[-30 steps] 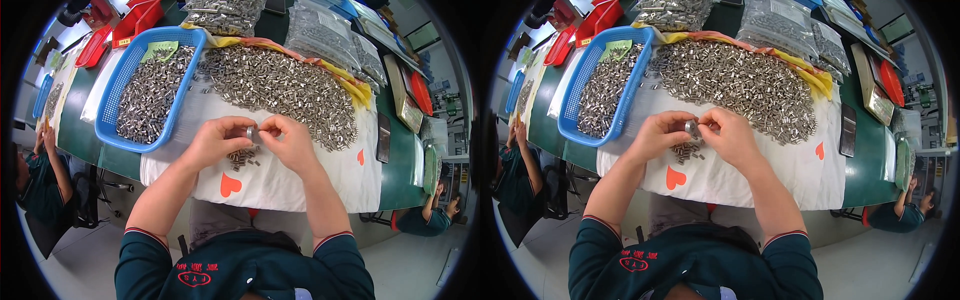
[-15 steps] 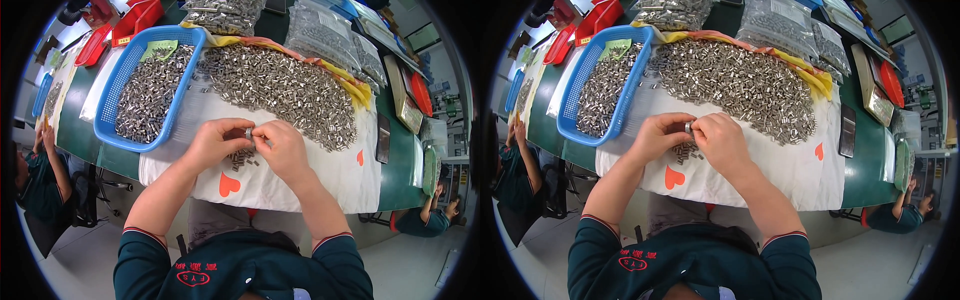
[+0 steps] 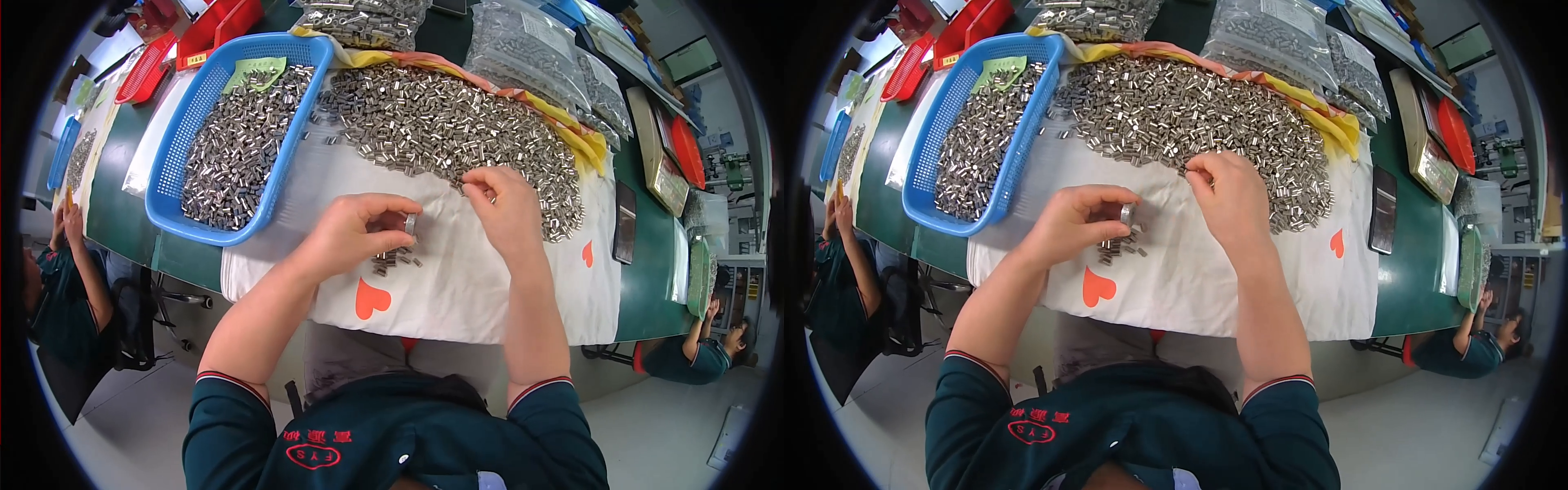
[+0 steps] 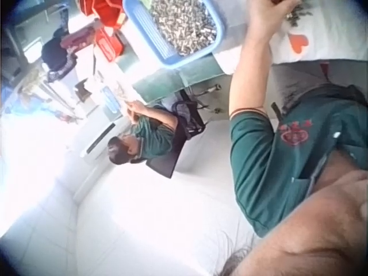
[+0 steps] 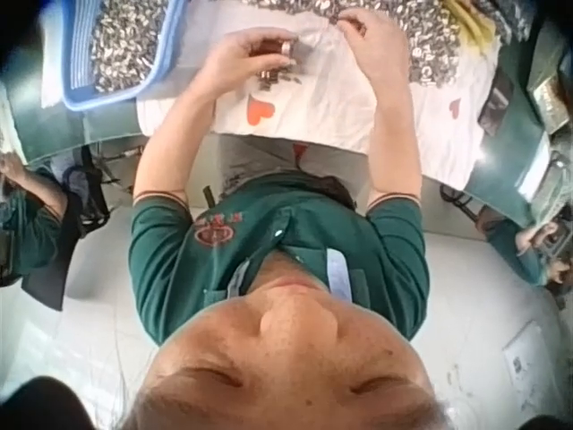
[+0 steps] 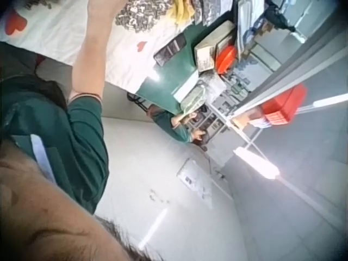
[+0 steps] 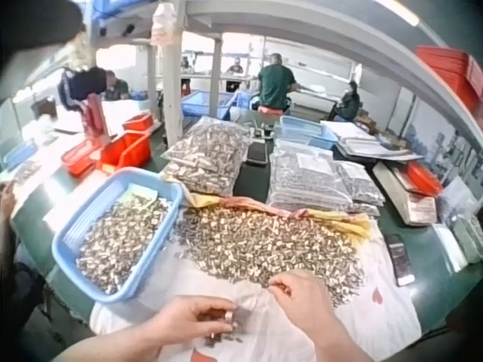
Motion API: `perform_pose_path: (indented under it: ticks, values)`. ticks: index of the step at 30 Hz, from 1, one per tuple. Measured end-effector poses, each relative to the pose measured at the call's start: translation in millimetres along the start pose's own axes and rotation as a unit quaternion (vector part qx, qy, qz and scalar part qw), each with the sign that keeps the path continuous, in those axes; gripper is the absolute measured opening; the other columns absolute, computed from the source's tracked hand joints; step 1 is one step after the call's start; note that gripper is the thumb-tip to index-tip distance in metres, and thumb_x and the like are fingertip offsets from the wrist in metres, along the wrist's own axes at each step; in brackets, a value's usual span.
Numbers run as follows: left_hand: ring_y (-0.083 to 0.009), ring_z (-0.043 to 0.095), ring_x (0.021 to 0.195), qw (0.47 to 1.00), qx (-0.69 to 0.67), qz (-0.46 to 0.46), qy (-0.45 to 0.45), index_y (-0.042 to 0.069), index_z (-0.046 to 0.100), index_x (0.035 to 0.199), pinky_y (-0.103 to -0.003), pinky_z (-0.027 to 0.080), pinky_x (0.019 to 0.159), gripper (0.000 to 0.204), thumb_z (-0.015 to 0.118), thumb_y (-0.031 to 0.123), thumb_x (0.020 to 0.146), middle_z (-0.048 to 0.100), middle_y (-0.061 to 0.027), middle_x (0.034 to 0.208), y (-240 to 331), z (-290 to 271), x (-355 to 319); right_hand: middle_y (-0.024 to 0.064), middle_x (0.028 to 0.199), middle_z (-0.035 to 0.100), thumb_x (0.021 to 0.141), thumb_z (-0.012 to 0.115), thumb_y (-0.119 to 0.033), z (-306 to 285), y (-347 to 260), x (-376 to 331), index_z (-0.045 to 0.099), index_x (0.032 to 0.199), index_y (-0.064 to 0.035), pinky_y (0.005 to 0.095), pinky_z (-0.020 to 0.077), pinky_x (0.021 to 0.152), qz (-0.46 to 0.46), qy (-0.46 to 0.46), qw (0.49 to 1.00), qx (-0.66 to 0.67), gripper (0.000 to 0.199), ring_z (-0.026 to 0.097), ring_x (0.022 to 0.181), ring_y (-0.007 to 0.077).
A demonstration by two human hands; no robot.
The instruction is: The worker is sorting small metal components on a workbench, picking them from a large pile and placing them into a small metal jig or container.
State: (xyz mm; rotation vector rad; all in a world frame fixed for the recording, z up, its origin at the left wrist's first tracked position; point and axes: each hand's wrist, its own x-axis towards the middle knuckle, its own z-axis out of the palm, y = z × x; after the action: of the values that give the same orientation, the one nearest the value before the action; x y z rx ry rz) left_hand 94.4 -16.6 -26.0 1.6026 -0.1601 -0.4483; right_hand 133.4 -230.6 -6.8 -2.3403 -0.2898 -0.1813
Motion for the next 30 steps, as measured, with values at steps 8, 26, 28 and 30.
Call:
perform_pose_path:
  ticks: [8, 26, 28, 30]
  values:
    - [-0.0035, 0.053, 0.074, 0.997, 0.033, 0.031, -0.065, 0.001, 0.060, 0.109, -0.020, 0.047, 0.067, 0.034, 0.067, -0.003, 0.076, 0.058, 0.0017, 0.084, 0.0, -3.3, -3.0, 0.0078, 0.075, 0.058, 0.071, 0.066, -0.010, 23.0, 2.8, -0.7, 0.065, 0.075, -0.0072, 0.0370, 0.0446, 0.072, -0.076, 0.013, 0.981, -0.181, 0.005, 0.055, 0.079, 0.0268]
    - [-0.0069, 0.058, 0.083, 0.998, -0.063, -0.005, 0.027, -0.002, 0.056, 0.114, -0.021, 0.049, 0.072, 0.037, 0.064, -0.005, 0.078, 0.061, -0.0025, 0.093, -0.6, -4.6, 2.4, 0.0076, 0.075, 0.061, 0.073, 0.063, -0.002, 20.5, -29.7, -16.8, 0.061, 0.080, -0.0020, 0.0277, 0.0480, 0.059, -0.048, -0.103, 0.973, 0.201, 0.007, 0.060, 0.067, 0.0184]
    - [-0.0062, 0.059, 0.079, 0.997, -0.073, 0.001, 0.029, 0.002, 0.060, 0.110, -0.021, 0.050, 0.070, 0.033, 0.067, 0.003, 0.078, 0.063, -0.0019, 0.086, -1.8, -4.0, 2.4, 0.0075, 0.075, 0.061, 0.073, 0.063, -0.003, 20.5, -28.4, -17.0, 0.061, 0.080, -0.0021, 0.0281, 0.0479, 0.060, -0.051, -0.095, 0.978, 0.180, 0.007, 0.060, 0.067, 0.0188]
    - [-0.0062, 0.059, 0.079, 0.997, -0.069, 0.007, 0.029, 0.002, 0.060, 0.110, -0.021, 0.050, 0.070, 0.033, 0.067, 0.003, 0.077, 0.063, -0.0020, 0.086, -3.5, -4.5, 2.0, 0.0074, 0.074, 0.061, 0.073, 0.063, -0.003, 20.9, -27.8, -16.9, 0.061, 0.080, -0.0022, 0.0285, 0.0478, 0.060, -0.054, -0.089, 0.981, 0.161, 0.007, 0.060, 0.068, 0.0191]
